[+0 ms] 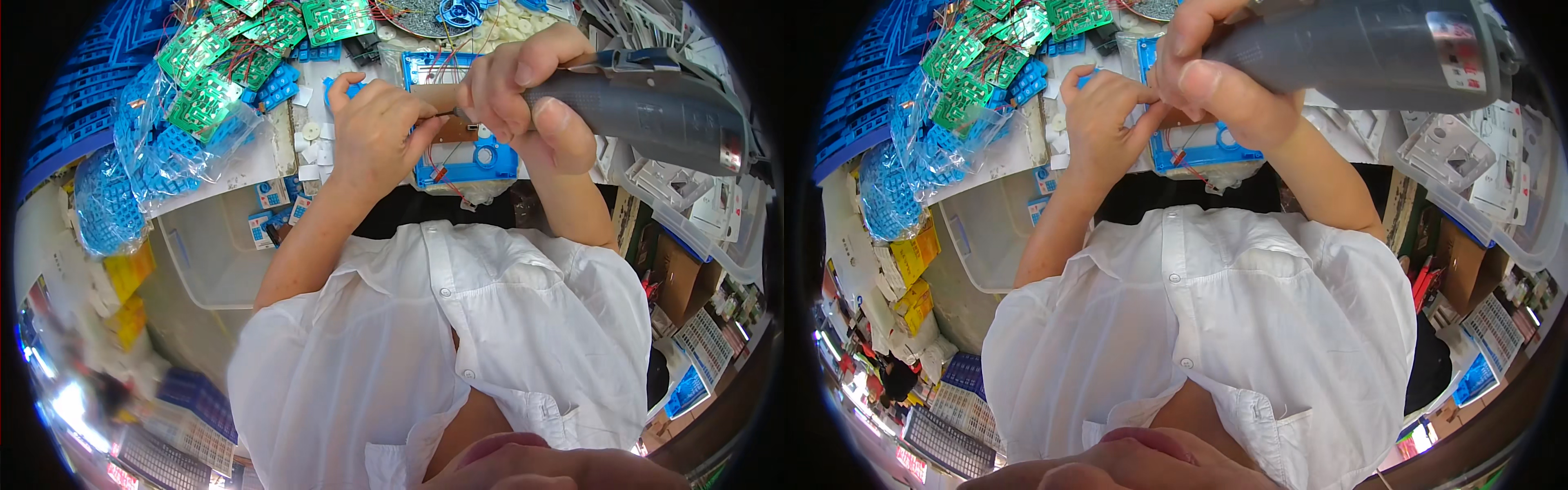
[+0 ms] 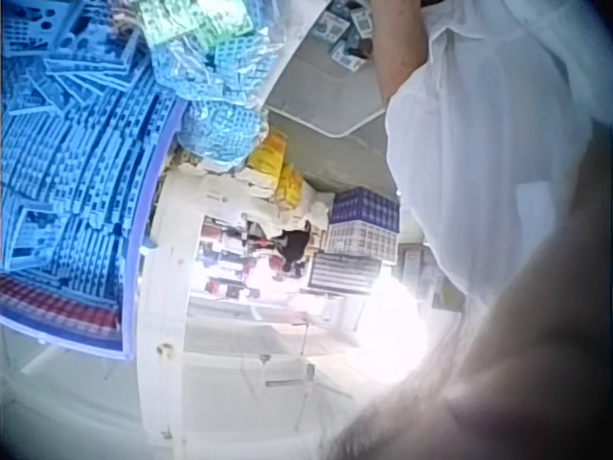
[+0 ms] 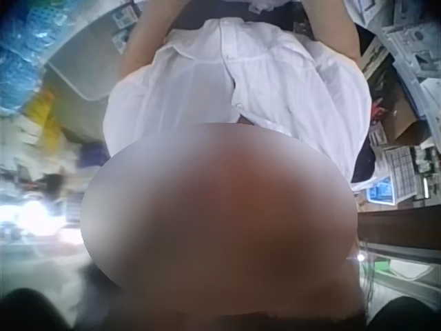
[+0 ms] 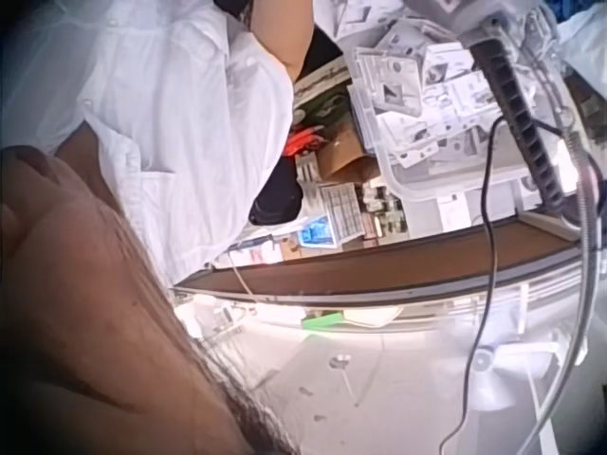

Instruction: Assembling an electronic toy device by placing internal components and fastening the shell with an electric screwdriver.

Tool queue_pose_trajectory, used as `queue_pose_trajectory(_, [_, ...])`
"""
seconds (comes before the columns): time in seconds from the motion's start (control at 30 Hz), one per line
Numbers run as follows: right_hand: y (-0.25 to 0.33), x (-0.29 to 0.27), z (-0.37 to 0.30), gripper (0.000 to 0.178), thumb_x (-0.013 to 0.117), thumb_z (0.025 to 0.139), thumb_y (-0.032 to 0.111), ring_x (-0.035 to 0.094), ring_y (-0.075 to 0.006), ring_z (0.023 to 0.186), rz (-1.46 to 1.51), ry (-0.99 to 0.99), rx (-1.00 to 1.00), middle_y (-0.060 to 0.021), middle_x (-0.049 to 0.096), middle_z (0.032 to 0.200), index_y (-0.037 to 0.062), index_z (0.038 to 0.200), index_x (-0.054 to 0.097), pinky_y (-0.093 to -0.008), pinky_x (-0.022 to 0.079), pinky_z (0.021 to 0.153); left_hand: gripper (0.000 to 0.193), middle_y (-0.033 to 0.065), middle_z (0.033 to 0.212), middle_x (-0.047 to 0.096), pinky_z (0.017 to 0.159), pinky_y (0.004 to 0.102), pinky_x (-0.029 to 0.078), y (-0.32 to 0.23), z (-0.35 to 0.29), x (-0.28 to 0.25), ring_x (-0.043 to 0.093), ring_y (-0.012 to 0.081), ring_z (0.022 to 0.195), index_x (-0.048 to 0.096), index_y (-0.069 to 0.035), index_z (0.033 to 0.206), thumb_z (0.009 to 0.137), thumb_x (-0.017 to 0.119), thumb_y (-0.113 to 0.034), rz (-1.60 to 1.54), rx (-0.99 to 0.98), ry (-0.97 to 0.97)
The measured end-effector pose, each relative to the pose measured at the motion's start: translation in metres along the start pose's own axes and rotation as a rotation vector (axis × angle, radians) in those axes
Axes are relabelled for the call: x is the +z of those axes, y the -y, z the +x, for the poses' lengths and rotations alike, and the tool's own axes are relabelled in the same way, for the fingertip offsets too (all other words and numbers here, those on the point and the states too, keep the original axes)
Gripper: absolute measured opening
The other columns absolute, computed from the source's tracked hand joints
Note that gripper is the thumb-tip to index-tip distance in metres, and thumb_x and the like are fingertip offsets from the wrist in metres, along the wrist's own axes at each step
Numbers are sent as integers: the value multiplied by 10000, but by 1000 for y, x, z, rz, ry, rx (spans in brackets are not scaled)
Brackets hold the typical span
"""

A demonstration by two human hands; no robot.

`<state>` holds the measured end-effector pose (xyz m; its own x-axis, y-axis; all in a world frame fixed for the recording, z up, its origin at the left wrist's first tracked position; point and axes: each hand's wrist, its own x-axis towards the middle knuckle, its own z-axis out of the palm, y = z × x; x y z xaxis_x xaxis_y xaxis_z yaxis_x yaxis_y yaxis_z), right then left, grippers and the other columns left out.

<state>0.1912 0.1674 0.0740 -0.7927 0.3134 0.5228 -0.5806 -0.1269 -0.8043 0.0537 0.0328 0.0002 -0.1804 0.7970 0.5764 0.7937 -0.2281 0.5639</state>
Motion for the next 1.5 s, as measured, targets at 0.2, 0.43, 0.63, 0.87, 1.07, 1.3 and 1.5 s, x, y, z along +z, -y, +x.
queue_pose_trajectory(0.2, [-3,4,3,264,605,990,282,461,-120,587,-15,10,-6,1,479,695,92,1113,467,-322,422,610,173,-37,743,650,966,475,336,1,-1,-5,614,184,768,689,-157,762,733,856,-193,2,8,5])
queue_pose_trajectory(0.43, [-18,3,3,223,618,989,229,462,-121,565,-87,-47,2,-19,487,689,83,1059,465,-321,432,592,140,-9,753,663,927,439,392,11,-9,-15,619,201,739,688,-120,808,822,810,-189,22,14,24])
queue_pose_trajectory(0.63, [-54,2,-12,284,716,942,158,528,-126,586,-15,-279,101,-82,565,700,62,1005,456,-287,441,543,224,13,644,589,862,412,409,28,-13,-39,576,215,625,622,-107,727,881,768,-181,52,-181,-39])
queue_pose_trajectory(0.87, [-57,-1,-1,203,633,985,144,475,-115,569,-209,-73,72,-36,501,696,88,953,441,-311,418,548,284,6,615,542,843,411,400,19,-20,-41,548,216,606,560,-109,674,868,760,-160,-23,-187,25])
queue_pose_trajectory(1.07, [-58,-3,-2,201,636,977,116,467,-110,566,-221,-40,85,-38,510,690,82,944,441,-305,407,538,130,-5,750,628,927,416,380,14,-18,-35,591,200,712,641,-101,817,858,758,-139,-14,-148,11])
queue_pose_trajectory(1.3, [-5,-8,18,203,599,985,176,460,-113,567,-48,-3,69,-10,495,683,49,1104,495,-304,416,578,80,0,842,717,1024,441,367,-1,-12,-14,653,186,788,723,-114,922,853,762,-126,-38,-96,66])
queue_pose_trajectory(1.5, [41,34,-3,345,727,909,215,479,-154,616,113,-381,70,-63,501,682,52,1041,453,-329,407,638,101,2,857,742,1013,446,367,-23,11,2,686,195,814,747,-160,914,828,801,-158,-132,-27,93])
